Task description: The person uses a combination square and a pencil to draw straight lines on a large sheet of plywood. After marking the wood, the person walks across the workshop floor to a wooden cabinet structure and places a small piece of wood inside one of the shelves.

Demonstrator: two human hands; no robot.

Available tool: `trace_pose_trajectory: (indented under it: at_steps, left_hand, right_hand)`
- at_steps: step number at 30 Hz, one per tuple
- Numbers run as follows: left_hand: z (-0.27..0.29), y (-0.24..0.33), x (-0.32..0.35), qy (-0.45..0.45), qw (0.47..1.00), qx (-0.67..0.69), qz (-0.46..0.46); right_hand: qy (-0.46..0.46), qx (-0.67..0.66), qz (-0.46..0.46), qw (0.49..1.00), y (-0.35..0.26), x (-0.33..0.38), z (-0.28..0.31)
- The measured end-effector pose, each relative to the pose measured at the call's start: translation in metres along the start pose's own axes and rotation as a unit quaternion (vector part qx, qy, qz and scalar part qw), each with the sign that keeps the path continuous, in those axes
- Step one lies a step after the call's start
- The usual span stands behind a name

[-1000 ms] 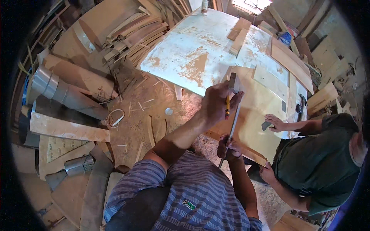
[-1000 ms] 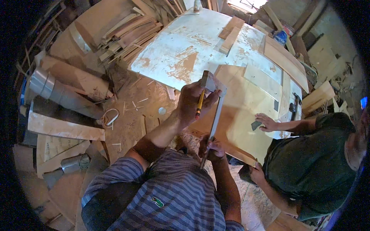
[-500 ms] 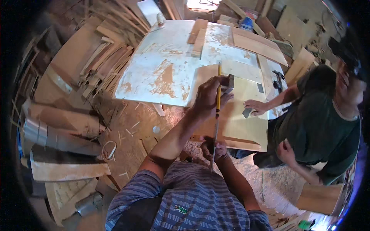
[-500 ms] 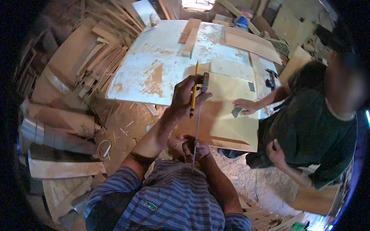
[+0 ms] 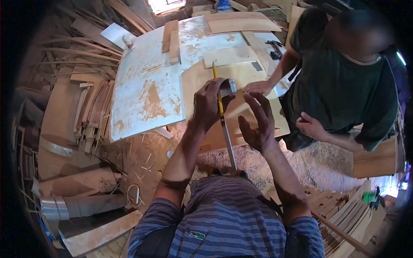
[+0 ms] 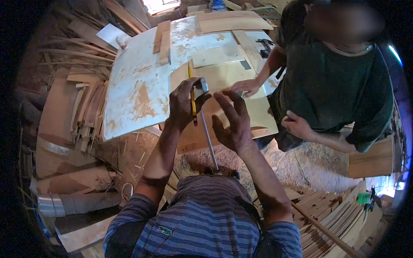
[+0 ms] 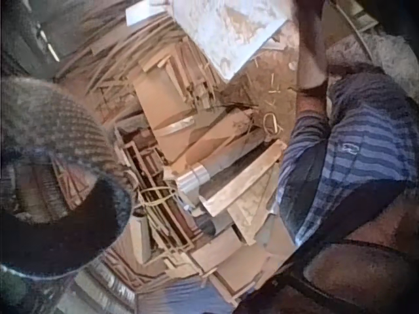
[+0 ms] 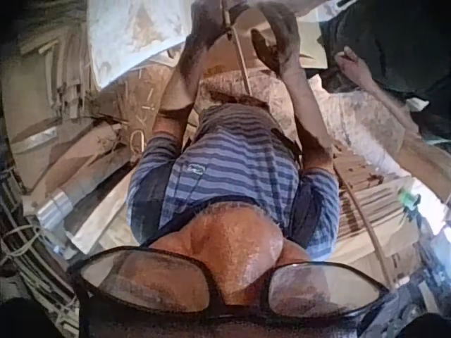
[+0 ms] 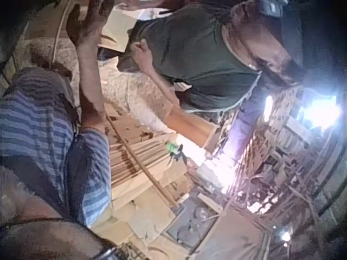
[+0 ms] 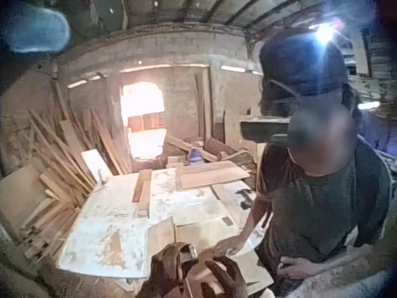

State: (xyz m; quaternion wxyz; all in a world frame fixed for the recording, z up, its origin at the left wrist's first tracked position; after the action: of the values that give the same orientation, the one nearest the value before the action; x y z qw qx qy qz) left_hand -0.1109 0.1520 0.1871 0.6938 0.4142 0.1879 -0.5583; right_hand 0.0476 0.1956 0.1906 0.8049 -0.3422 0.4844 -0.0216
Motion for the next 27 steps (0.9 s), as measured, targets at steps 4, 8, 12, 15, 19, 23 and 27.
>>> trace_pose_trajectory:
  at_steps: [4,8,12,15,19,23,27]
  left_hand:
    - [-0.006,0.014,-0.002,-0.005,1.0,0.012,-0.014]
    - [-0.011,0.02,-0.002,-0.016,1.0,0.002,-0.012]
    - [-0.009,0.024,0.001,0.01,1.0,0.005,-0.016]
    - [-0.01,0.028,0.0,0.0,1.0,-0.005,-0.014]
    - [-0.012,0.03,0.001,-0.001,1.0,-0.012,-0.011]
    - [-0.014,0.027,0.003,-0.009,1.0,-0.001,0.003]
    - [-0.016,0.019,0.008,-0.01,0.999,-0.025,0.031]
  right_hand:
    - [-0.018,0.043,0.006,0.999,0.001,-0.001,0.004]
    - [-0.019,0.058,0.004,0.998,0.007,0.005,0.007]
    - [-0.027,0.06,0.009,0.998,0.007,0.003,0.009]
    - [-0.034,0.083,0.026,0.996,0.009,0.001,0.01]
    - [-0.048,0.087,0.022,0.995,0.013,-0.003,0.011]
    - [-0.043,0.076,0.041,0.995,0.017,-0.012,0.01]
    - [-0.049,0.042,0.019,0.998,0.015,-0.019,0.008]
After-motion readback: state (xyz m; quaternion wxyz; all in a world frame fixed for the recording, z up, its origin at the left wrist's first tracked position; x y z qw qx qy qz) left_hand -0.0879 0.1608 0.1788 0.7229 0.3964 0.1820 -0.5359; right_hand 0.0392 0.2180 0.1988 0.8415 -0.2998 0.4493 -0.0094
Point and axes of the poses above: each hand's wrist, its own x-axis away from the middle knuckle, its own z-axis out of the back of the hand, y = z × x, the point moved 8 cm from there along -x, towards the middle knuckle, and after that the axes turned 15 degrees about -x, right-handed, at the moved point
